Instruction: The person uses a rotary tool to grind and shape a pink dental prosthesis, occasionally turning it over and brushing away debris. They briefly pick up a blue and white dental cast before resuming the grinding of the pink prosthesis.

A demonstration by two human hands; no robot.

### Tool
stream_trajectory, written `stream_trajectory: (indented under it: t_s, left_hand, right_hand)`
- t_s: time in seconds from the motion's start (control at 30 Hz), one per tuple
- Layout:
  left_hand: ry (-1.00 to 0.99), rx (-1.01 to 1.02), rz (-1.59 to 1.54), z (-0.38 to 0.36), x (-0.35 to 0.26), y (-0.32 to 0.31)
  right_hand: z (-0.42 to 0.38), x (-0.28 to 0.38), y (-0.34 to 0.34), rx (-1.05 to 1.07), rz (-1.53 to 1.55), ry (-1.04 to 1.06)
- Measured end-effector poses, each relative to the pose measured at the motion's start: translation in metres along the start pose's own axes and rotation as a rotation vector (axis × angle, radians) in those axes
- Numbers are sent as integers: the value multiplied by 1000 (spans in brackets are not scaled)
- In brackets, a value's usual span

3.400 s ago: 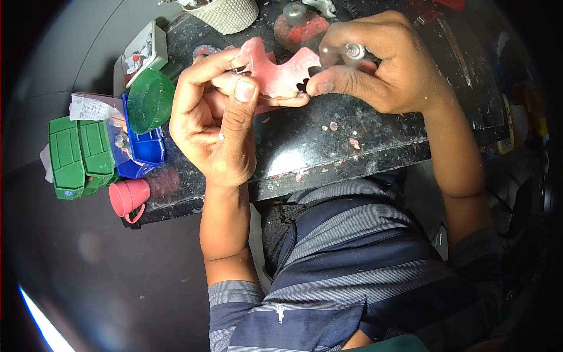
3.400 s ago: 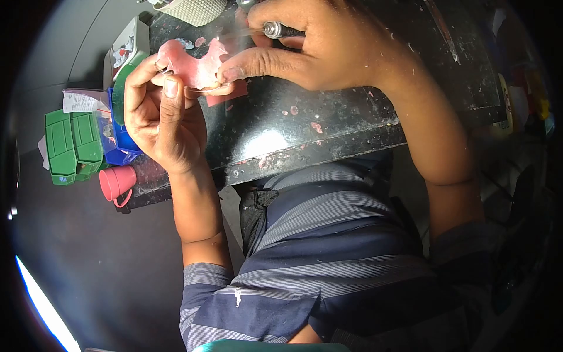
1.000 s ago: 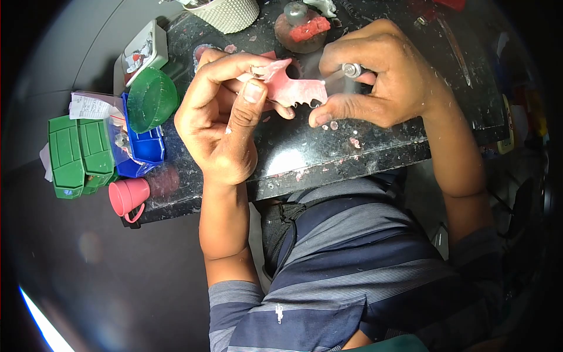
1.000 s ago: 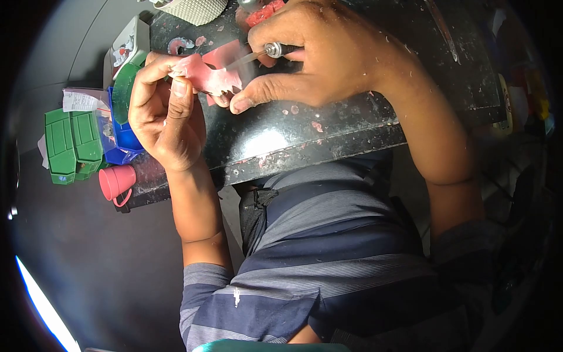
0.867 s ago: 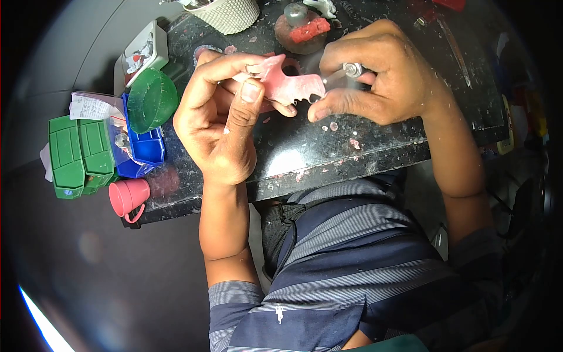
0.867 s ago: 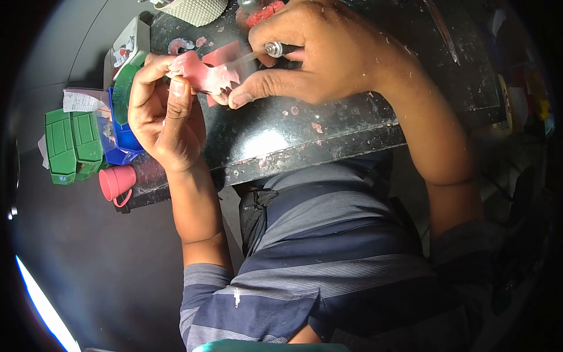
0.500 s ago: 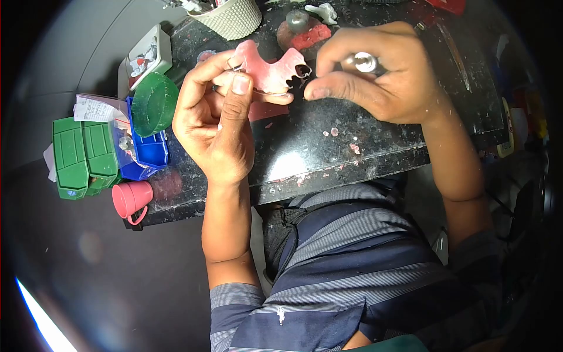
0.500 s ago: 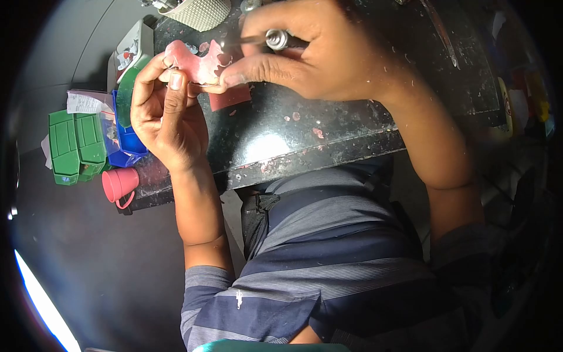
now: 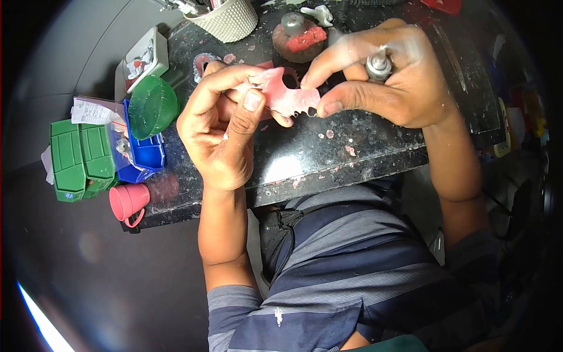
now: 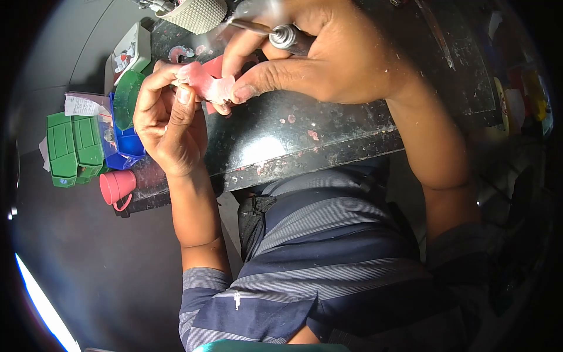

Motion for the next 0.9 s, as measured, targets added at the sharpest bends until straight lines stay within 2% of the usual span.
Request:
stream_trajectory:
  t_s: [0.17, 0.23, 0.43, 0.47, 0.53, 0.67, 0.73, 0.87, 0.9]
  left_hand:
    - [-45, 79, 104, 2, -4, -2]
    - [-63, 104, 125, 2, -5, -5]
    - [-88, 89, 127, 1, -6, -6]
    - [-87, 89, 127, 1, -6, -6]
    - [-86, 90, 127, 2, -6, -7]
    - [-117, 106, 153, 2, -7, -7]
    - [-130, 120, 174, 3, -8, -8]
    - [-134, 90, 187, 2, -8, -7]
    - [-128, 72, 201, 2, -8, -5]
  right_hand:
    - [-1, -5, -6, 51, 103, -56]
    - [-2, -9, -8, 45, 295, -6]
    - [0, -8, -9, 61, 326, -13]
    - [0, -5, -5, 60, 327, -13]
    - [4, 3, -5, 211, 74, -61]
    - [3, -1, -11, 159, 114, 8]
    - [-2, -12, -13, 44, 346, 38]
    - [-1, -9, -7, 30, 274, 70]
    - [0, -7, -2, 53, 172, 7]
Point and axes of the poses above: each hand's wrist, its own z-axis towards the middle knuckle, its own y-axis out of the back of the hand, x = y × z, the point moved 8 cm from there along z, towards the middle knuckle, and after that the axes turned 12 degrees about x, right-handed, at the moved point
